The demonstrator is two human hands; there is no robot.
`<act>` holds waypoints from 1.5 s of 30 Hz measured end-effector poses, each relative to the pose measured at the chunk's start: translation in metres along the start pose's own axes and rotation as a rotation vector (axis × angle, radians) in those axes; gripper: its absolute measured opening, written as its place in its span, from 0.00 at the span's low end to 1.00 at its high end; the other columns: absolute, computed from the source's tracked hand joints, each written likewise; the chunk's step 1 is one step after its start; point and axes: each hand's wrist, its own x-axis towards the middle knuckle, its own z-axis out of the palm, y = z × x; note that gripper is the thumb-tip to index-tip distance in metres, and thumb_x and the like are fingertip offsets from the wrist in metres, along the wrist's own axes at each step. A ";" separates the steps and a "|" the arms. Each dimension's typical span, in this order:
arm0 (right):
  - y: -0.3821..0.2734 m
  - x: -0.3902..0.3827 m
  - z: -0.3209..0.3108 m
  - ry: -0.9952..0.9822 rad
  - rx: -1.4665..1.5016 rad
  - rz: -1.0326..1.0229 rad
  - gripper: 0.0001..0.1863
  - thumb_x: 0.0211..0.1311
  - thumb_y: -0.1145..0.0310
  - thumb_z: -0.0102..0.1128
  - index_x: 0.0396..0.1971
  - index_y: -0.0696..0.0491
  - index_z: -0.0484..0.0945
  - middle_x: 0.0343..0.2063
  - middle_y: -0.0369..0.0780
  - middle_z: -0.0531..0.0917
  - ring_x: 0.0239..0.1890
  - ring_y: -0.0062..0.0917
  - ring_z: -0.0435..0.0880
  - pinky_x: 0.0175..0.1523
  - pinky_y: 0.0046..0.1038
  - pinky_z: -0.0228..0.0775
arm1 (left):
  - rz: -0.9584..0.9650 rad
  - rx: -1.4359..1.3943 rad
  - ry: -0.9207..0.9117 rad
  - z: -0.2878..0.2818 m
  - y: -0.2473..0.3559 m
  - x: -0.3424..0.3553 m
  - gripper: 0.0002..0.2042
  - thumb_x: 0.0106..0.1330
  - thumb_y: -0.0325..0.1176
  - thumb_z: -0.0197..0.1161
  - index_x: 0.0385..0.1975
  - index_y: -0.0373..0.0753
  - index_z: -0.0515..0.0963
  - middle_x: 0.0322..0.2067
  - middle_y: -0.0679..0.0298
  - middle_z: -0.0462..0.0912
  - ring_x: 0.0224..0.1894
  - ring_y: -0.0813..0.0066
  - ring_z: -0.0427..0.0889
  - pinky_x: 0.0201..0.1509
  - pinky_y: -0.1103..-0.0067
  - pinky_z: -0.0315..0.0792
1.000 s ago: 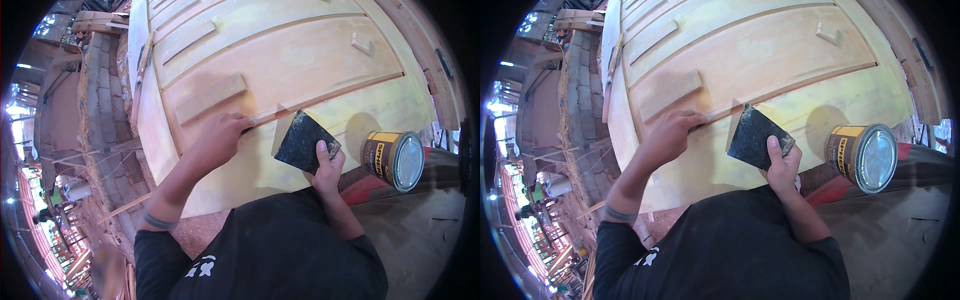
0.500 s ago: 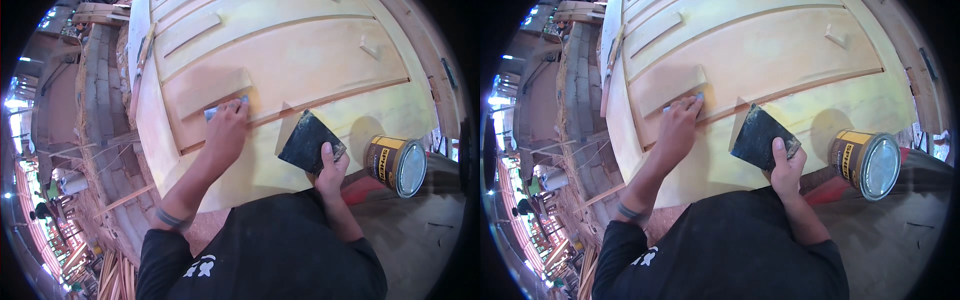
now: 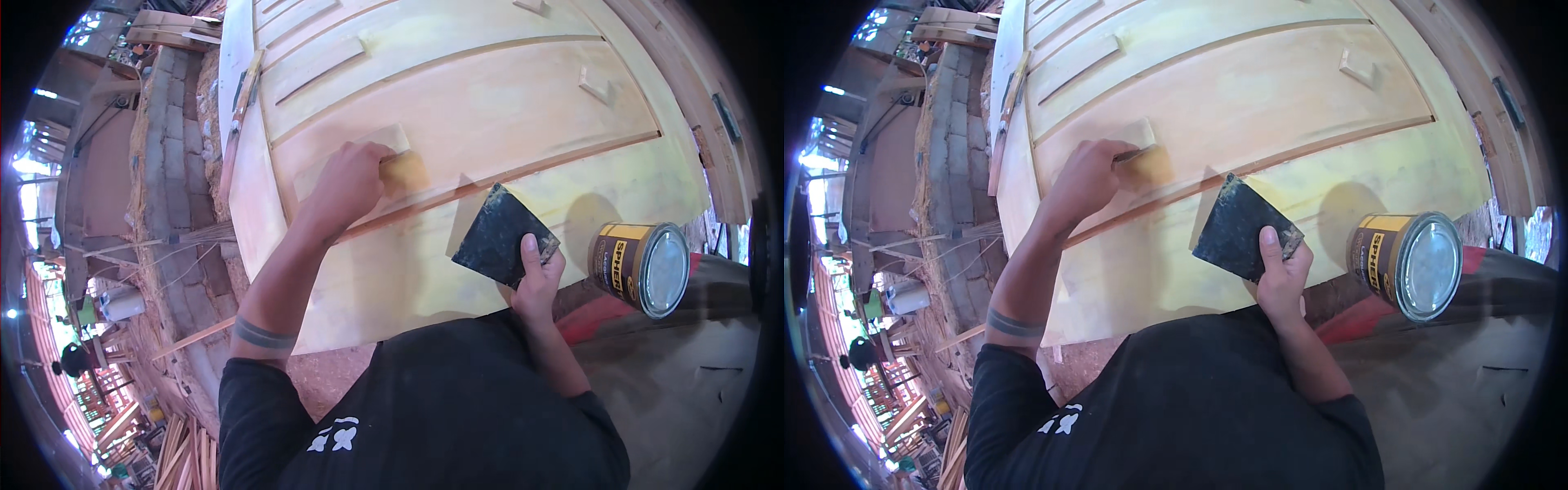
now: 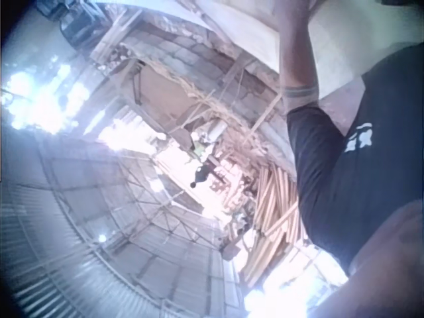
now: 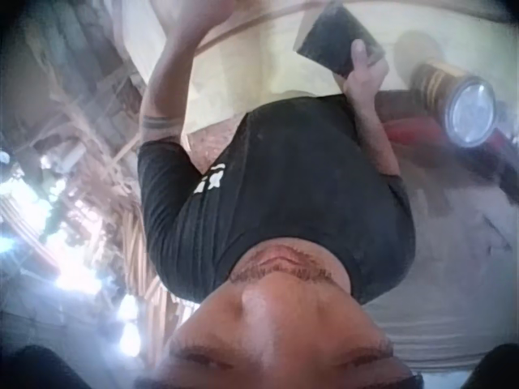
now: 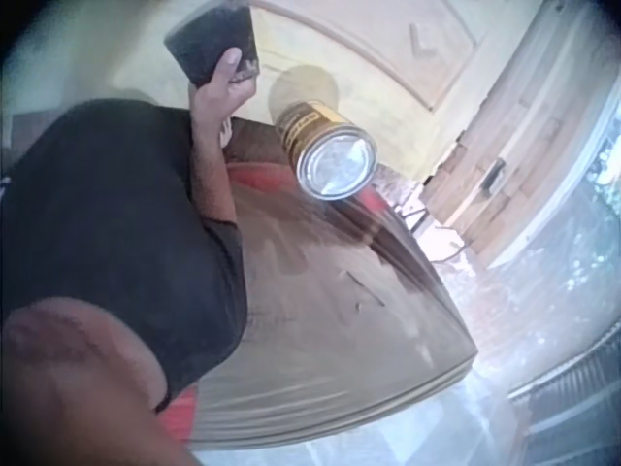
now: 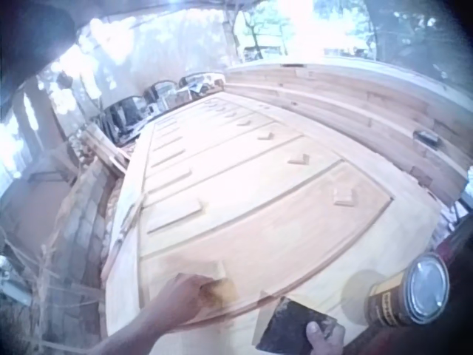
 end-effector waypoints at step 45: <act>0.002 -0.007 0.002 0.091 -0.241 0.139 0.13 0.65 0.60 0.56 0.33 0.57 0.76 0.26 0.31 0.76 0.28 0.15 0.71 0.34 0.24 0.65 | 0.319 0.066 -0.147 0.026 0.016 -0.032 0.16 0.45 0.18 0.53 0.34 0.38 0.81 0.33 0.54 0.78 0.42 0.53 0.75 0.46 0.63 0.67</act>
